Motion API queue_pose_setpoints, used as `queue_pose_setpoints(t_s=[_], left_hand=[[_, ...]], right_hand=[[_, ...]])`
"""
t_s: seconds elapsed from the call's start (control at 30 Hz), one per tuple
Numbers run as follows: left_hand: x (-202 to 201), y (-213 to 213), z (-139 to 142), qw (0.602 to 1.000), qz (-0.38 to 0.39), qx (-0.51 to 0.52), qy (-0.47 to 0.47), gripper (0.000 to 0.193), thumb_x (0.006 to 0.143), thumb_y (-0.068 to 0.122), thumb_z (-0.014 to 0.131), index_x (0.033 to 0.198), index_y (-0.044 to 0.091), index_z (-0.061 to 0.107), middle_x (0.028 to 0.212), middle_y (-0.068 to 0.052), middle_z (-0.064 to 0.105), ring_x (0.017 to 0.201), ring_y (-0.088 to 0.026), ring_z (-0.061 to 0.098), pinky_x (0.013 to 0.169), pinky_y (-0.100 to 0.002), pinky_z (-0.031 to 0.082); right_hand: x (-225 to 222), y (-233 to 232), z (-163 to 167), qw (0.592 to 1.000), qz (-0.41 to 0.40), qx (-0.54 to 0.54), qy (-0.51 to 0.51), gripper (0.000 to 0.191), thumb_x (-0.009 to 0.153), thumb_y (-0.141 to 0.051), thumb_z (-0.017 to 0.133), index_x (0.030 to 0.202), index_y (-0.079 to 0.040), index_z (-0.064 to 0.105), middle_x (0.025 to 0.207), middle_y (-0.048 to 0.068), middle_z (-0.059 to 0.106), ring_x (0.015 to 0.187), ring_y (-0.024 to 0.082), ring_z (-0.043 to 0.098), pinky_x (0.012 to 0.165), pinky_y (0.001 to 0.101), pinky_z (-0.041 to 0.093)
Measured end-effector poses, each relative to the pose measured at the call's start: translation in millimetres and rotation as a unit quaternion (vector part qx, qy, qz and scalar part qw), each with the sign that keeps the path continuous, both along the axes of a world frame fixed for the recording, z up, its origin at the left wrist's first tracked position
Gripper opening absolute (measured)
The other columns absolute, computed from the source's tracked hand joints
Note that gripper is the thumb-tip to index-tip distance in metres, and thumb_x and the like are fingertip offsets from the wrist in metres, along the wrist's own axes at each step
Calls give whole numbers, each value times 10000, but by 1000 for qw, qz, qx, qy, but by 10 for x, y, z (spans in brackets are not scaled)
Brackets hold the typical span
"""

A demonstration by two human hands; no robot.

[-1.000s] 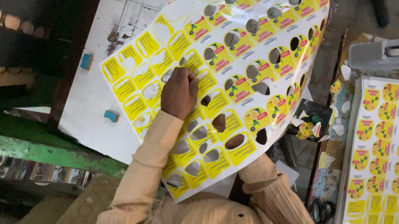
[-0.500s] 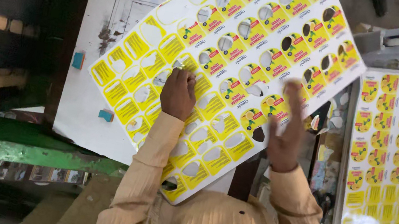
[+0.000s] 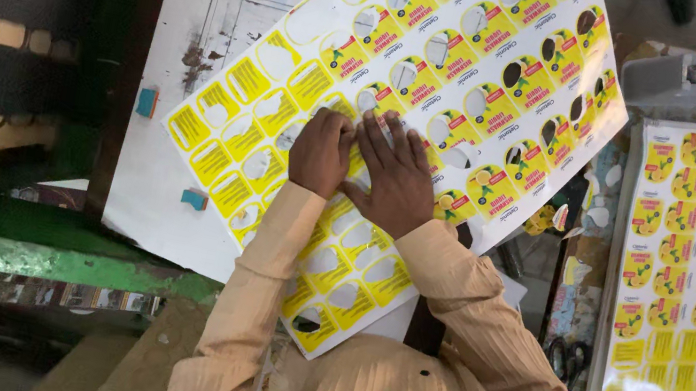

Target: The person cuts individual stickers from a large printed sheet using a red utility knife. They hold the sheet steady with one hand while tracing the outlines of each sticker with the knife in the other hand, working across multiple rows.

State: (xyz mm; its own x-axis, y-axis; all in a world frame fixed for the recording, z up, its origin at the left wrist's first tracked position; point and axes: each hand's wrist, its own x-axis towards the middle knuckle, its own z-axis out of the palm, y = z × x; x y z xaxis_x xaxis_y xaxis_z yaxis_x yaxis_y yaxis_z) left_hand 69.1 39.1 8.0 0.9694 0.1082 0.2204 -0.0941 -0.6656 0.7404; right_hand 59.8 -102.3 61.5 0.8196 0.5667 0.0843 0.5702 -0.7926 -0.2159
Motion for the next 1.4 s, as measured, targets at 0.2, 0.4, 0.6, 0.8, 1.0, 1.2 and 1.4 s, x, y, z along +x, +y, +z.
queue_pose_setpoints(t_s=[0.2, 0.4, 0.6, 0.8, 1.0, 1.2, 1.4], left_hand=[[-79, -15, -9, 998, 8, -66, -24, 110, 909, 39, 639, 977, 87, 567, 936, -122, 610, 891, -364, 630, 760, -459, 507], [-10, 167, -138, 939, 107, -327, 6, 76, 1028, 117, 642, 1018, 57, 596, 884, -39, 642, 770, -160, 597, 721, -327, 517], [-53, 173, -66, 894, 71, -440, 37, 115, 984, 114, 702, 998, 36, 619, 873, 7, 646, 739, -64, 576, 678, -249, 514], [-151, 157, -7, 938, -3, -337, 83, 110, 905, 35, 745, 977, 27, 662, 874, -31, 733, 774, -59, 644, 738, -243, 554], [-143, 242, -36, 977, 11, -211, 15, 107, 911, 34, 734, 1007, 42, 687, 914, -99, 727, 783, -179, 680, 752, -308, 554], [-268, 229, -123, 987, -2, -157, -19, 209, 889, 38, 776, 1061, 55, 658, 963, -126, 644, 832, -273, 675, 735, -359, 563], [-393, 314, -144, 976, -65, -207, -33, 424, 762, 14, 791, 1154, 40, 630, 1037, -126, 612, 874, -256, 637, 757, -340, 556]], right_hand=[[5, -15, -35, 1000, -11, -19, -5, 825, 901, -559, 678, 1539, -78, 471, 1646, 86, 383, 1543, 316, 310, 1241, 519, 256], [-57, -19, -73, 999, -5, -33, -29, 866, 930, -590, 624, 1561, -32, 423, 1665, 125, 351, 1547, 319, 294, 1253, 539, 213], [-15, -24, -20, 1000, 10, -6, 3, 861, 918, -567, 646, 1541, -17, 423, 1631, 152, 394, 1533, 319, 322, 1248, 548, 189], [43, 49, 18, 992, -15, 125, 1, 490, 899, -323, 737, 1319, -93, 632, 1432, 91, 569, 1402, 319, 470, 1157, 523, 320], [154, 218, 4, 987, -60, 149, -22, 192, 888, -203, 747, 1029, -91, 680, 1218, 55, 626, 1275, 315, 530, 1060, 505, 387], [186, 124, -63, 943, -104, 314, 31, 122, 903, -47, 684, 1025, -44, 672, 1117, 113, 686, 1053, 305, 667, 903, 418, 518], [-104, -779, -57, 812, -154, 548, 130, 137, 1093, -54, 605, 1198, 31, 623, 1085, 69, 667, 940, 172, 704, 853, 297, 575]])
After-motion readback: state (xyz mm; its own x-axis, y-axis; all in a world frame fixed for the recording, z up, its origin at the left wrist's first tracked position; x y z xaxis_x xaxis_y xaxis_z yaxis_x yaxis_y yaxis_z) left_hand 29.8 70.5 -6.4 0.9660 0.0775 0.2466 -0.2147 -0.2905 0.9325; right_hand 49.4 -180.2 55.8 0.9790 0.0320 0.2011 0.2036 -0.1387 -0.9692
